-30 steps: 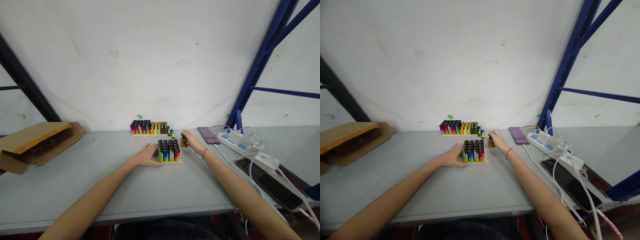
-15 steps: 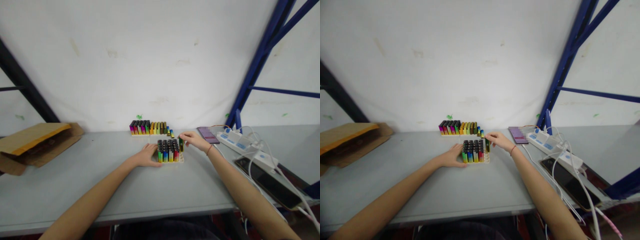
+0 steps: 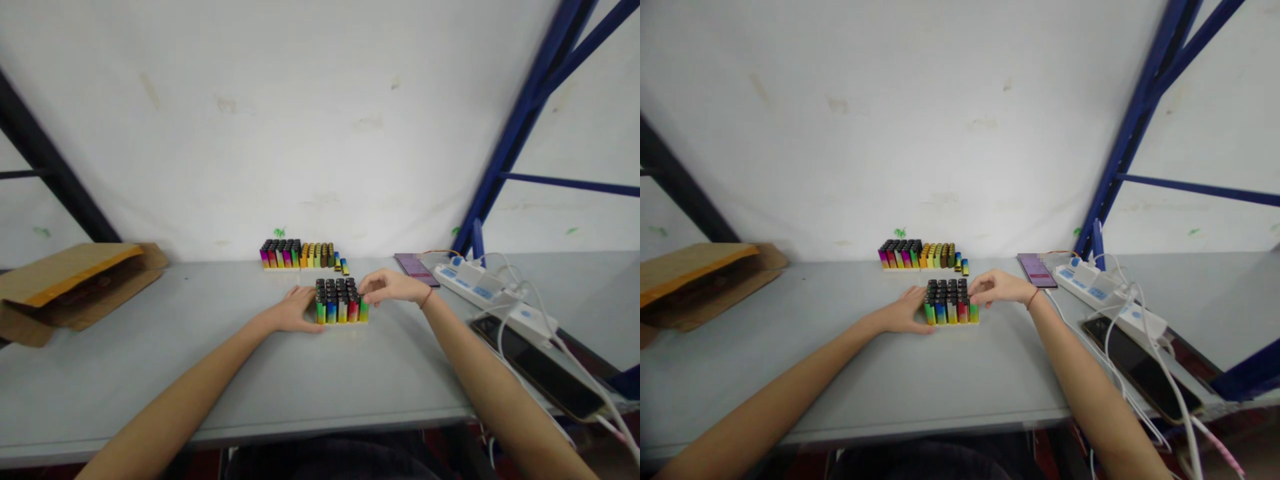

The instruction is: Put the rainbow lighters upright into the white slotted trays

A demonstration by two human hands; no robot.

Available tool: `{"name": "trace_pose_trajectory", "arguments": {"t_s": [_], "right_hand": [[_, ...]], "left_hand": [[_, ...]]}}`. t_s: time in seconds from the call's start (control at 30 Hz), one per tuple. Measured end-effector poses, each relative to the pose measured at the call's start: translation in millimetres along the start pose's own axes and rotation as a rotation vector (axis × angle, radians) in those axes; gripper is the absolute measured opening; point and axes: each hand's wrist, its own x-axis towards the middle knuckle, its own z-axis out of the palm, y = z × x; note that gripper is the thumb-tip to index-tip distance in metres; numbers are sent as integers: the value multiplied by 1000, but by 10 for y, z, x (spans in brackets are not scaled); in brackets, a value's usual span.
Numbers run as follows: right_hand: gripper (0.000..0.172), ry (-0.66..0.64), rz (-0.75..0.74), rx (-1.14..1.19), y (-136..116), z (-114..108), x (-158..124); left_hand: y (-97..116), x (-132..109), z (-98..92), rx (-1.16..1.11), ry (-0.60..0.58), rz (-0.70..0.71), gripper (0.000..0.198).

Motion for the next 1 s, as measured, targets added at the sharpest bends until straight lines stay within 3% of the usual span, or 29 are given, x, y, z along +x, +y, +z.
{"name": "trace_pose_trajectory", "arguments": {"t_s": [0.1, 0.17, 0.3, 0.37, 0.43, 0.6, 0.8, 0.93, 1.0], "right_hand": [[35, 3, -19, 21, -25, -11, -18], [34, 81, -26, 0, -2, -41, 1], [31, 421, -9, -253, 206, -98, 177], [35, 544, -100, -485, 358, -79, 312], [42, 511, -173, -676, 490, -15, 436], [40, 381, -78, -883, 569, 149, 556], [34, 544, 85, -1001, 453, 103, 482], [19, 582, 169, -1015, 467, 85, 489], [24, 588, 195, -978, 489, 84, 508]], "left_hand": [[-10, 1, 8, 1, -1, -1, 93], [-5, 2, 4, 1, -1, -5, 92], [22, -1, -20, -11, 7, 2, 89], [36, -4, -32, -13, 12, 11, 87], [42, -6, -36, -10, 13, 13, 86], [31, -7, -22, -14, 7, -3, 86], [7, -7, -15, -15, 8, 23, 87], [2, -10, -17, 3, 1, 11, 87], [0, -11, -18, 2, -3, 5, 86]]}}
